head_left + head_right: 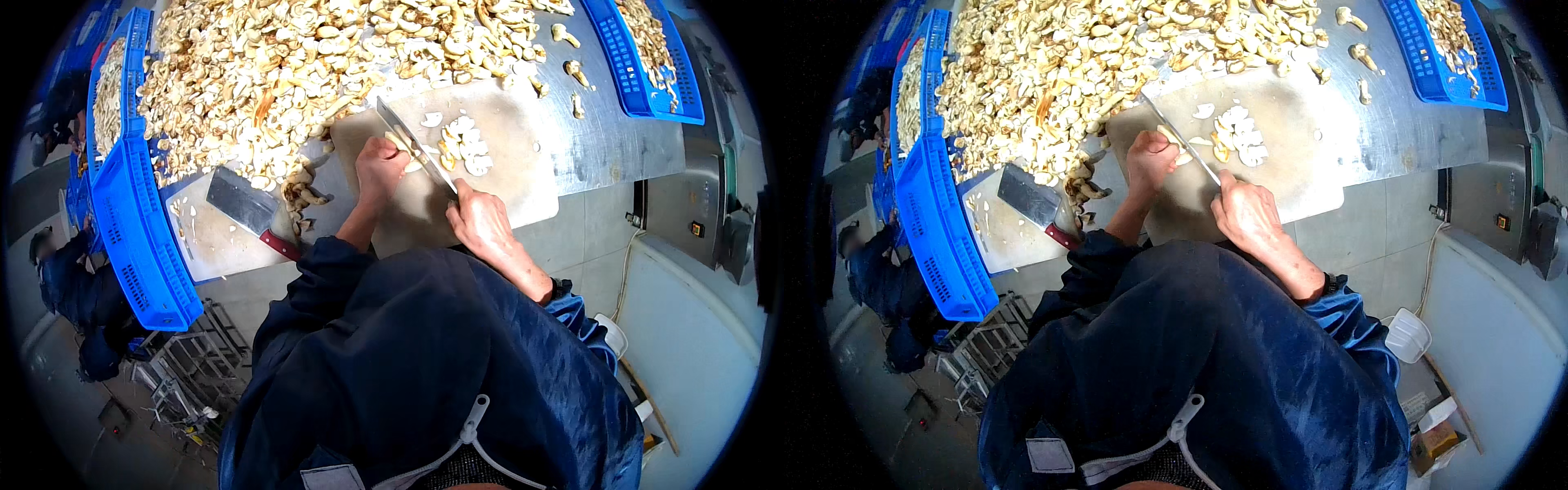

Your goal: The person repeatedly picks up mushrooms from a large pile on a stainless steel table, places them on a white cutting board, and slices them with a cleaver. Sliced pieces are pushed into a blue basket. The process is continuous and repetitive.

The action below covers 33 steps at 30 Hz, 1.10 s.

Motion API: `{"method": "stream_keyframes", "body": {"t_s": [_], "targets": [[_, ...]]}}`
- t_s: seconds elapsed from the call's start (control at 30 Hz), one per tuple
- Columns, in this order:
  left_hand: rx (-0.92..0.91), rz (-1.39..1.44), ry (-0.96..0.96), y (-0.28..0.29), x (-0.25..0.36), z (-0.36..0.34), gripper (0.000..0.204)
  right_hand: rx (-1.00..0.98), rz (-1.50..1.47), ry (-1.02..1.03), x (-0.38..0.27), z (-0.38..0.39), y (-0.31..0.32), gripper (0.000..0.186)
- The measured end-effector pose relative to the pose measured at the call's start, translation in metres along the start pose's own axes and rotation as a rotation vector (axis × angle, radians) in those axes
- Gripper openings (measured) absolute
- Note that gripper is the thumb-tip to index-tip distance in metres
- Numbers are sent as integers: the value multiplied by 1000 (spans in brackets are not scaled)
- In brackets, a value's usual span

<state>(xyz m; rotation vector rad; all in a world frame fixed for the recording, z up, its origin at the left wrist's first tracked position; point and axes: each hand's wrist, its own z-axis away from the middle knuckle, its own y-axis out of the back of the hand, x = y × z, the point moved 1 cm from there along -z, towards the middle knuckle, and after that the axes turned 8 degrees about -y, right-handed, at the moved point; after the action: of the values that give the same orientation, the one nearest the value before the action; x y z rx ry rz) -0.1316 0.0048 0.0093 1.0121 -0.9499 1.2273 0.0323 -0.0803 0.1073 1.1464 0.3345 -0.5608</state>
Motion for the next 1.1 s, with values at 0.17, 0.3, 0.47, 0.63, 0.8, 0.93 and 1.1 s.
{"method": "stream_keyframes", "body": {"t_s": [0.17,0.3,0.47,0.63,0.8,0.93,1.1], "targets": [[-6,-7,21,1,4,-1,20,68,-70,63,-5,-35,-17,25],[34,134,58,1,3,0,20,0,-78,-28,-15,-17,15,19],[37,4,71,-3,10,1,21,-37,-56,-33,-9,8,18,18],[45,69,43,-7,18,3,21,-51,-55,-53,-6,8,12,22],[58,33,16,-4,6,0,19,-100,-45,-69,-7,2,12,23],[24,3,30,-1,-1,-3,19,-105,-75,-46,-3,-2,14,23],[-10,-31,48,-1,4,-2,18,-91,-51,-7,3,-7,11,24]]}}
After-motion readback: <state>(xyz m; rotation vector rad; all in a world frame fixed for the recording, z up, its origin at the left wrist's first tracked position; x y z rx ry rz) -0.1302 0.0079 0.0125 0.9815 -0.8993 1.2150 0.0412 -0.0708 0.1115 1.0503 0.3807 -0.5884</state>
